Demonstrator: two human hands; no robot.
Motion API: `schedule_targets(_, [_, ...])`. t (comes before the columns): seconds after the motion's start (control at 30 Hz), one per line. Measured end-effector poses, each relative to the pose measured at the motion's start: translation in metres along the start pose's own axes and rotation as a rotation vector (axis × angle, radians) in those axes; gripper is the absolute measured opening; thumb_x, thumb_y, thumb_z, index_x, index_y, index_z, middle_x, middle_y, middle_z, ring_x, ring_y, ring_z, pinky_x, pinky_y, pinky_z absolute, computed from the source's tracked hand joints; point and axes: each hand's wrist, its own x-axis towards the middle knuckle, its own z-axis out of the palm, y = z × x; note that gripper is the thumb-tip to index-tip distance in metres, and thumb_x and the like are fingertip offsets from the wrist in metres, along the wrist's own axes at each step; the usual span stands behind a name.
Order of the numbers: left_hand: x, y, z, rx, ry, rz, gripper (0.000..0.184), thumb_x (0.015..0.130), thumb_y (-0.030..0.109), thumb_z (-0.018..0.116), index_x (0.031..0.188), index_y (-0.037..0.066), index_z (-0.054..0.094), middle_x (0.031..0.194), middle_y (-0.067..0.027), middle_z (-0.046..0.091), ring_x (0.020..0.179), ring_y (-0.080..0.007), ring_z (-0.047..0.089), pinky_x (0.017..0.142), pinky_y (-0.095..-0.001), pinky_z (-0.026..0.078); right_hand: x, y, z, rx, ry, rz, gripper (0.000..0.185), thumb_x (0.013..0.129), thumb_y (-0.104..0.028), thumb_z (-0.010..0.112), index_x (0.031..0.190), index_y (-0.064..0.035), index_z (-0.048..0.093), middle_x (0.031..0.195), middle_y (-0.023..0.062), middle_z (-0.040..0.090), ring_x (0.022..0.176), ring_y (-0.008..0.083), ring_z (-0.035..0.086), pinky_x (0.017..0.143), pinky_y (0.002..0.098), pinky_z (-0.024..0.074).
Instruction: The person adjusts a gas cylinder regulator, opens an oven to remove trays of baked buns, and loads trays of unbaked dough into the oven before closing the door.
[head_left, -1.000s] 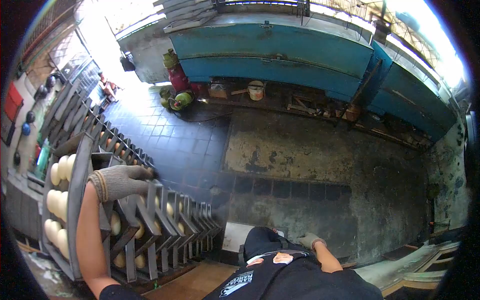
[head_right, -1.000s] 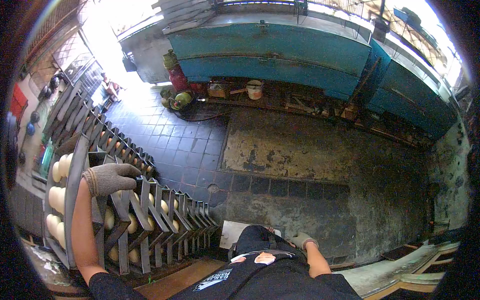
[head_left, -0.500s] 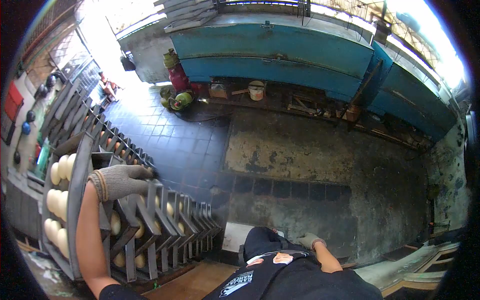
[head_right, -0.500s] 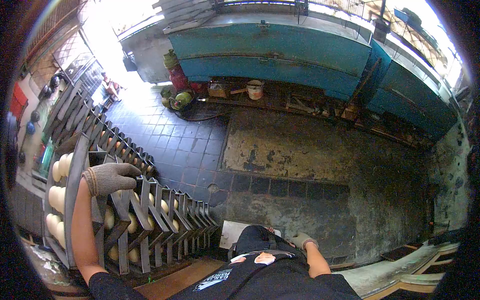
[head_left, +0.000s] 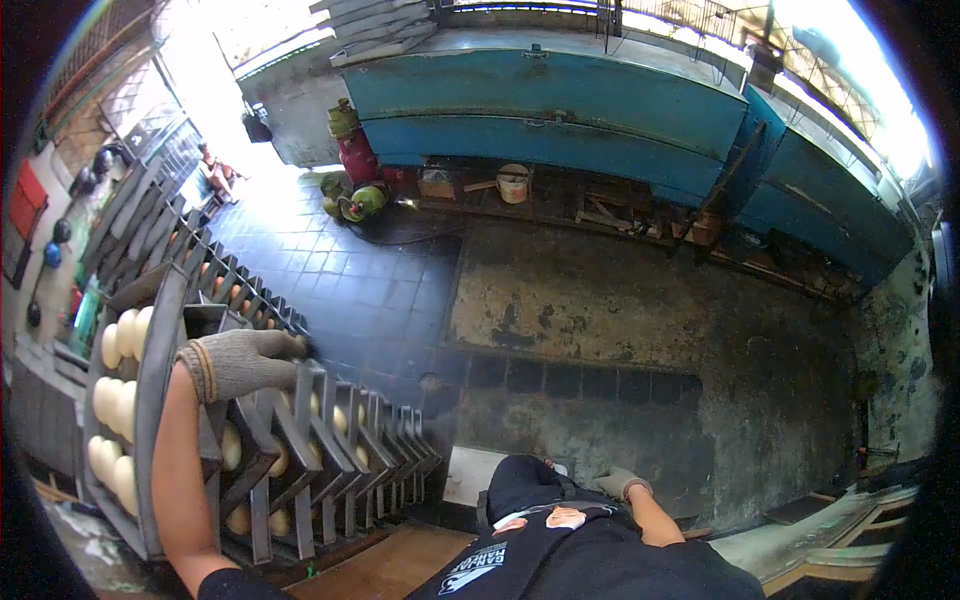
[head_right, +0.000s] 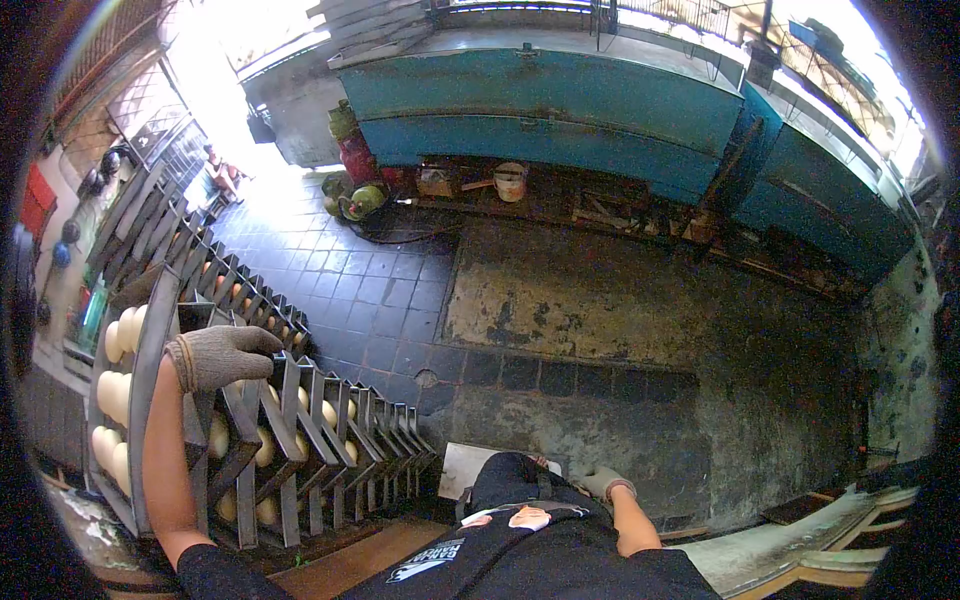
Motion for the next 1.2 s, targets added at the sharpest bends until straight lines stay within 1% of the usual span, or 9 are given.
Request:
schedule_targets(0.27, [0.003,-0.006,0.000,-0.021,-0.008,0.039,0.065,0.109,0.042,0.076,0.163,0.005,0.071,0.156,-0.0183,0.079,0.145,-0.0299,0.075,0.129,-0.0400,0.053,0.026,0.018,0.010,-0.008,-0.016,0.005,0.078,0.097,-0.057,0.079,0.151,-0.0016,0.081,0.157,0.0260,0.078,0.147,0.0444,0.073,0.122,0.0496,0.0554])
schedule_targets(0.37, [0.002,-0.006,0.002,-0.048,-0.009,0.033,0.066,0.109,0.041,0.076,0.163,0.005,0.071,0.155,-0.0187,0.079,0.145,-0.0303,0.075,0.129,-0.0402,0.053,0.013,0.008,0.004,-0.010,-0.012,0.022,0.074,0.098,-0.055,0.078,0.150,-0.0023,0.082,0.155,0.0261,0.079,0.146,0.0447,0.074,0.122,0.0496,0.0555])
schedule_targets(0.57, [0.005,-0.009,0.001,-0.036,-0.013,0.024,0.065,0.109,0.041,0.076,0.163,0.005,0.071,0.155,-0.0194,0.079,0.146,-0.0310,0.074,0.129,-0.0407,0.052,0.047,0.032,0.020,-0.017,0.006,-0.017,0.071,0.098,-0.051,0.077,0.149,-0.0025,0.082,0.154,0.0272,0.079,0.144,0.0457,0.074,0.122,0.0497,0.0555])
schedule_targets(0.83, [0.000,-0.002,-0.001,-0.017,-0.007,0.030,0.067,0.109,0.043,0.075,0.164,0.006,0.070,0.156,-0.0198,0.079,0.147,-0.0317,0.074,0.129,-0.0411,0.052,0.027,0.019,0.013,-0.033,0.042,-0.020,0.072,0.098,-0.051,0.077,0.150,-0.0018,0.081,0.156,0.0272,0.078,0.147,0.0458,0.073,0.123,0.0504,0.0551])
schedule_targets(0.9, [-0.004,0.006,-0.004,-0.055,-0.028,-0.016,0.081,0.106,0.054,0.077,0.167,0.001,0.067,0.157,-0.0221,0.078,0.150,-0.0322,0.072,0.129,-0.0407,0.052,0.014,0.009,0.007,-0.035,0.042,-0.012,0.072,0.098,-0.051,0.077,0.150,-0.0015,0.081,0.157,0.0274,0.077,0.148,0.0458,0.072,0.123,0.0505,0.0551])
schedule_targets(0.93, [-0.004,0.006,-0.003,-0.055,-0.028,-0.016,0.081,0.106,0.054,0.077,0.167,0.001,0.067,0.157,-0.0221,0.078,0.150,-0.0322,0.072,0.129,-0.0407,0.052,0.007,0.004,0.004,-0.037,0.031,0.004,0.073,0.098,-0.052,0.077,0.150,-0.0012,0.081,0.157,0.0278,0.077,0.148,0.0459,0.072,0.124,0.0505,0.0550])
schedule_targets(1.0, [-0.004,0.006,-0.003,-0.006,-0.011,-0.013,0.066,0.108,0.044,0.075,0.163,0.007,0.071,0.156,-0.0191,0.079,0.146,-0.0318,0.074,0.129,-0.0410,0.053,0.005,0.001,0.002,-0.039,0.020,0.018,0.073,0.098,-0.052,0.077,0.151,-0.0009,0.081,0.157,0.0283,0.077,0.149,0.0460,0.072,0.124,0.0505,0.0549])
schedule_targets(1.07, [-0.003,0.003,-0.002,-0.007,-0.007,-0.008,0.065,0.108,0.044,0.075,0.163,0.008,0.072,0.156,-0.0184,0.079,0.145,-0.0315,0.075,0.128,-0.0409,0.053,0.029,0.019,0.013,-0.073,0.004,-0.018,0.073,0.099,-0.052,0.076,0.150,-0.0004,0.081,0.156,0.0282,0.077,0.148,0.0465,0.072,0.124,0.0504,0.0546])
schedule_targets(1.2, [0.004,-0.010,0.002,0.015,0.016,0.051,0.061,0.109,0.041,0.075,0.160,0.008,0.074,0.154,-0.0174,0.080,0.143,-0.0309,0.076,0.128,-0.0407,0.054,0.024,0.014,0.009,-0.079,-0.020,0.006,0.072,0.100,-0.052,0.075,0.150,-0.0010,0.080,0.156,0.0265,0.078,0.147,0.0465,0.072,0.124,0.0505,0.0547])
